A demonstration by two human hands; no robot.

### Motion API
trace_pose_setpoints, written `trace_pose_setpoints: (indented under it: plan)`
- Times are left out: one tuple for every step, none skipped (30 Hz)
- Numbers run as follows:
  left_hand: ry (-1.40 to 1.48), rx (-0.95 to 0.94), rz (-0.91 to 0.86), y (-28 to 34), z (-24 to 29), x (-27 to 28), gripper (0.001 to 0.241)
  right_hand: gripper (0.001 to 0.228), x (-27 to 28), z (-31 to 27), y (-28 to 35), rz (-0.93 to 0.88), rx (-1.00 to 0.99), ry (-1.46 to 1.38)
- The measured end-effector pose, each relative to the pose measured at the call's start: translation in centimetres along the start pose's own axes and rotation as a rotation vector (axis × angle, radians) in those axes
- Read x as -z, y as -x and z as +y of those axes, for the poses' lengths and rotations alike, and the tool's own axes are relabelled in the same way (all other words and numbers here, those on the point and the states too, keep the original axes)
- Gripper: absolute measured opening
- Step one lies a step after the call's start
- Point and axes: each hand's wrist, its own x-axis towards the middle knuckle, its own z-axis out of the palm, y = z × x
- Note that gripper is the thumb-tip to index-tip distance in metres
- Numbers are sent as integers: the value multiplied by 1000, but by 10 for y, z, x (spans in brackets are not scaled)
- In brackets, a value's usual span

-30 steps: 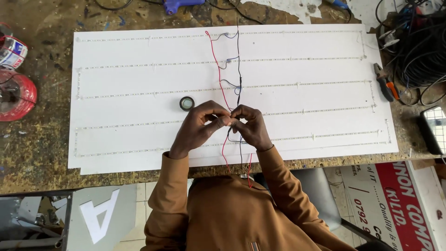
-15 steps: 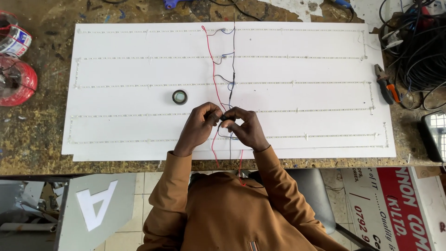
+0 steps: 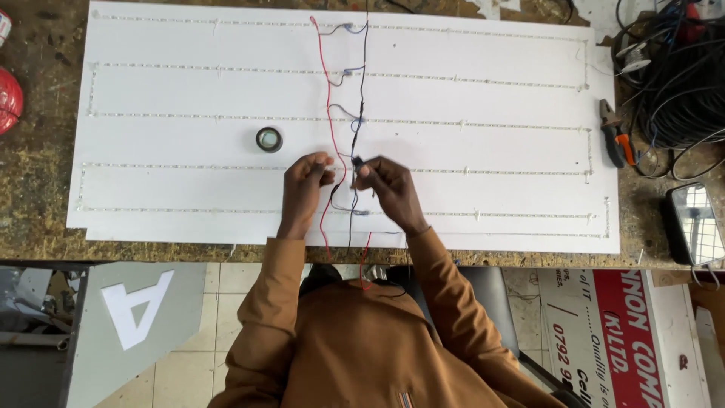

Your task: Connecting electrical wires to LED strips on a panel and securing the connections with electrical tape.

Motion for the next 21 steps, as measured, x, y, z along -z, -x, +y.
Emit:
trace_pose_setpoints:
  plan:
    - [-15,-4,38,-10,-11,0,34,31,-3,-8,-9,5,31,37]
    - [-13,-1,38,-11,-26,0,34,31,-8,-14,-10,4,27,39]
    - [32,0,41,-19,-37,-2,27,29,-11,-21,-18,-13,21,40]
    - [77,1,44,-28,-47,-5,22,28,-15,-30,-26,-29,15,40]
    - [78,-2,33,-43,-65,-7,22,28,-10,-20,-37,-20,19,43]
    - [93,-17,17,-59,-83,-10,20,24,-4,-9,-48,-32,29,90]
    - [108,-21,3,-68,-105,-11,19,20,0,3,-54,-44,27,135]
    - [107,-13,-6,-52,-86,-15,19,20,-1,0,-50,-33,21,136]
    - [76,-25,-2,-43,-65,-20,30,26,0,-4,-52,16,3,258]
    - [45,-38,3,-34,-43,-24,42,34,1,-9,-54,67,-16,380]
    - [48,-42,-2,-34,-39,-28,42,34,4,-7,-55,71,-13,385]
    - [22,-32,-16,-35,-35,-31,44,30,9,-5,-56,111,-46,440]
    - [-5,-12,-27,-29,-35,-34,47,27,12,0,-52,148,-90,492]
    - [-3,-5,-27,-27,-35,-35,47,27,12,0,-49,148,-97,495]
    - [-47,-59,-43,-26,-34,-37,46,30,14,0,-47,166,-114,474]
    - [-91,-114,-58,-26,-33,-41,46,33,16,0,-45,183,-132,454]
    - [-90,-113,-63,-27,-33,-43,46,33,16,2,-46,189,-133,456]
    - [-133,-161,-37,-28,-33,-46,43,32,16,5,-47,187,-130,470]
    - [-177,-205,-12,-26,-34,-49,41,31,17,8,-45,185,-132,483]
    - [-177,-200,-18,-26,-35,-51,41,31,19,12,-44,190,-137,484]
    - [-179,-247,29,-28,-34,-53,41,29,21,15,-46,163,-143,464]
